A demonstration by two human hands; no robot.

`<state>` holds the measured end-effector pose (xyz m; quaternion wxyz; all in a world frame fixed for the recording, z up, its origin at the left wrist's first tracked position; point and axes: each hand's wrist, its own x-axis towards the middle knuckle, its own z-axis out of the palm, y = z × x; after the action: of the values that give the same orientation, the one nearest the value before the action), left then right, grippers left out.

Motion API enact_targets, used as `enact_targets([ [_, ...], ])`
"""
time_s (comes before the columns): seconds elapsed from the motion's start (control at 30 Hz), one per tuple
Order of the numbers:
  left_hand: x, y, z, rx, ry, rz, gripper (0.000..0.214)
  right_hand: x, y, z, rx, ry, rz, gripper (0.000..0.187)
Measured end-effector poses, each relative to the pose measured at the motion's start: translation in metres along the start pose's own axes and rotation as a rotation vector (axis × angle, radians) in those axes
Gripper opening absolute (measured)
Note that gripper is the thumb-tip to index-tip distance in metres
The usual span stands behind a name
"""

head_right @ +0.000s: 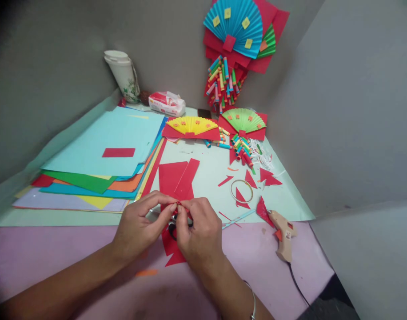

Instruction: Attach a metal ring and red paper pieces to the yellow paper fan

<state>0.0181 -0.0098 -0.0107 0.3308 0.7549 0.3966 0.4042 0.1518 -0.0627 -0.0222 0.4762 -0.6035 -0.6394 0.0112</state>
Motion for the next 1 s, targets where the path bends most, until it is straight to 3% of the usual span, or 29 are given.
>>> enact_targets([
  [1.0,-0.0006,-0.0002,0.0034,0.05,0.027,0.012,0.009,-0.0019,-0.0028,-0.0002,-0.152,0.025,-0.082,0.015],
])
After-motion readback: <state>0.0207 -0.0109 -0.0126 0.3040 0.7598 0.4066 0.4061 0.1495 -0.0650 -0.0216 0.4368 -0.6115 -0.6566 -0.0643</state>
